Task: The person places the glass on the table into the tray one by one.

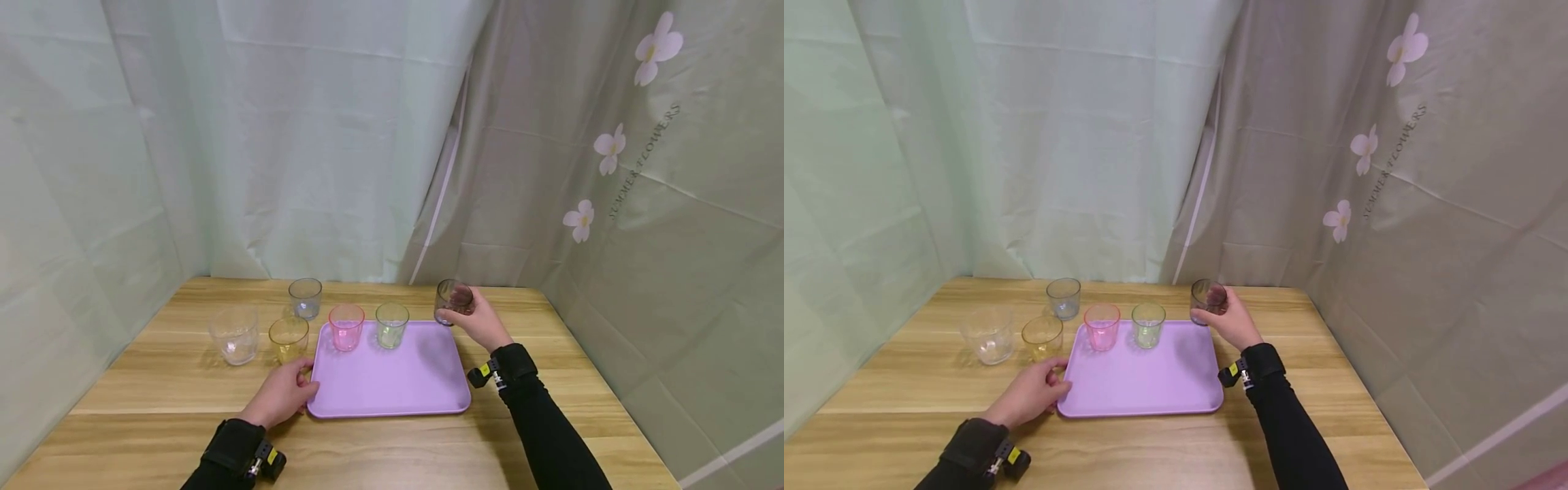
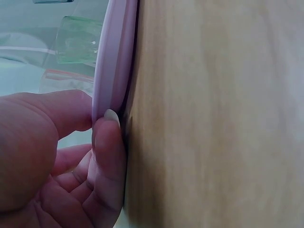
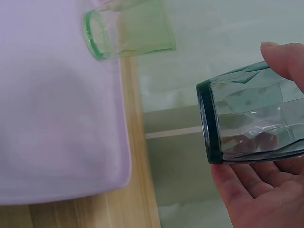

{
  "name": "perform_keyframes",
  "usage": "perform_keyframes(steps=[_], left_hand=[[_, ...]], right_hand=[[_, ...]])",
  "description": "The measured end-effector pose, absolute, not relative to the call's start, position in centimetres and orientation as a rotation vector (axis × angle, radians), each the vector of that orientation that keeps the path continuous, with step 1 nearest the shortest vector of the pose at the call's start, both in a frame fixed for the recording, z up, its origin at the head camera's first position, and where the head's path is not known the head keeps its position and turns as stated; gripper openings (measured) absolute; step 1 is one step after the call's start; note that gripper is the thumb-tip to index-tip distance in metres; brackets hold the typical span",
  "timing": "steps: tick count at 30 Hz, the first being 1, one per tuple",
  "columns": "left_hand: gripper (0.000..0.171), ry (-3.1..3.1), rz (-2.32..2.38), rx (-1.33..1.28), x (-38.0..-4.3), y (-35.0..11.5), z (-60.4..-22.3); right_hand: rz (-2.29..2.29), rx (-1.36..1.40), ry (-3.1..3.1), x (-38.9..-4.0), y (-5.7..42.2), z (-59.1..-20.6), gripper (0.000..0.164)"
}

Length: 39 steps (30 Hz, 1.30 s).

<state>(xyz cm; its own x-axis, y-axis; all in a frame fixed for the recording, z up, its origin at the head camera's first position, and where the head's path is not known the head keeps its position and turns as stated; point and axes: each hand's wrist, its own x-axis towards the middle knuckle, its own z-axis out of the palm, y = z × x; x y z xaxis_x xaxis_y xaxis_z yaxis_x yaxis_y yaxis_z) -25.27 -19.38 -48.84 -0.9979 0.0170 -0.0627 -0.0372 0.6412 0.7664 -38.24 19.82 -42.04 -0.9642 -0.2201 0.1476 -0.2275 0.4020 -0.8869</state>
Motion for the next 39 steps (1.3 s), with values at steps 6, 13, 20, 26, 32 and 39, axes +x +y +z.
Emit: perform_keyframes(steps=[6, 13, 20, 26, 32, 39], left_hand=[[0.054, 2.794, 1.312, -0.006, -25.3, -19.4, -48.9], [0.054, 2.797, 1.321, 0.007, -25.2, -19.4, -48.7], [0.053, 2.797, 1.326, 0.008, -25.2, -19.3, -48.7], [0.053, 2.796, 1.327, 0.004, -25.2, -19.4, -48.8], [0.054, 2.782, 1.334, -0.005, -25.2, -19.4, -48.9], [0.054, 2.781, 1.331, -0.002, -25.3, -19.4, -49.0]], right_hand=[[1.664, 0.422, -2.635, -38.2, 19.3, -42.4, 0.082], [1.652, 0.424, -2.669, -38.2, 19.0, -43.2, 0.083], [1.676, 0.424, -2.658, -38.5, 18.7, -44.1, 0.081], [1.658, 0.398, -2.66, -38.9, 18.2, -44.9, 0.082], [1.683, 0.332, -2.676, -38.9, 17.8, -46.0, 0.081], [1.712, 0.318, -2.691, -39.0, 17.5, -46.8, 0.083]])
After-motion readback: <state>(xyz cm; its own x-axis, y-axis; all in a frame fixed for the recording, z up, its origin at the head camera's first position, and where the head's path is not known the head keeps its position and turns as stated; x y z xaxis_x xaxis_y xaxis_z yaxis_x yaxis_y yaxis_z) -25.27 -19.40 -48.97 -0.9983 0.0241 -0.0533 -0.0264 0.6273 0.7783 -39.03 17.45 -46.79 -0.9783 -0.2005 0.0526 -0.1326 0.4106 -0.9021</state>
